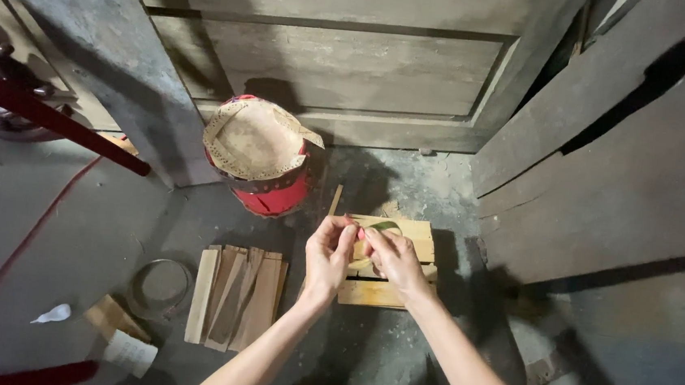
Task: The person is wrapping a red string around a thin green flexible strip and tying knots to secure it, likely for instrument construction.
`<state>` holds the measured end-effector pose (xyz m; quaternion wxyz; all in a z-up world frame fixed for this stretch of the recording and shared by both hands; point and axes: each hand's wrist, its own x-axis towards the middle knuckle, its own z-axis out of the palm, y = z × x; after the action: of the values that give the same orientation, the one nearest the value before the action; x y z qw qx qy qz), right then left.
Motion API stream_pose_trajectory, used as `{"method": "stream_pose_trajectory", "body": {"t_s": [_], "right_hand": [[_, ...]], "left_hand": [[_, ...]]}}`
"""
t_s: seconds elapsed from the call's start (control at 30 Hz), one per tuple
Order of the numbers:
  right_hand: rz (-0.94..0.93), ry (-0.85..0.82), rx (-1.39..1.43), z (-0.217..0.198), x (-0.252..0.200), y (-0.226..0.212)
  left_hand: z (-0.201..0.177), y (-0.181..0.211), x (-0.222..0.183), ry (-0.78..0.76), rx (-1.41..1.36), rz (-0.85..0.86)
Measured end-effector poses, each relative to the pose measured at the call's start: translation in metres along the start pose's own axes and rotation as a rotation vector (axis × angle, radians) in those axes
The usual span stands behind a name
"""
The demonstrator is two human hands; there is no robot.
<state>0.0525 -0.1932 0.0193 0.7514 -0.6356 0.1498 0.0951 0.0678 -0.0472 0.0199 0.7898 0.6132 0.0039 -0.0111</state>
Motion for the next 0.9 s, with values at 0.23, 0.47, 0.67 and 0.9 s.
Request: {"method": "stream_pose_trajectory", "body": {"t_s": [0.23, 0.47, 0.67, 0.9], "right_hand": [[-0.071, 0.026, -0.064, -0.002, -0.001, 0.046], [-0.195, 0.009, -0.158, -0.007, -0.010, 0.060], [-0.184, -0.061, -0.052, -0.021, -0.008, 0.068], [-0.261, -0.101, -0.179, -0.026, -0.012, 0.059]], "left_hand": [[-0.030, -0.047, 0.003, -0.124, -0.232, -0.289], [-0.042, -0.025, -0.003, -0.271, -0.260, -0.335], [-0.047, -0.024, 0.000, -0.383, -0.268, -0.318], [-0.046, -0.013, -0.003, -0.411, -0.268, -0.324]]}}
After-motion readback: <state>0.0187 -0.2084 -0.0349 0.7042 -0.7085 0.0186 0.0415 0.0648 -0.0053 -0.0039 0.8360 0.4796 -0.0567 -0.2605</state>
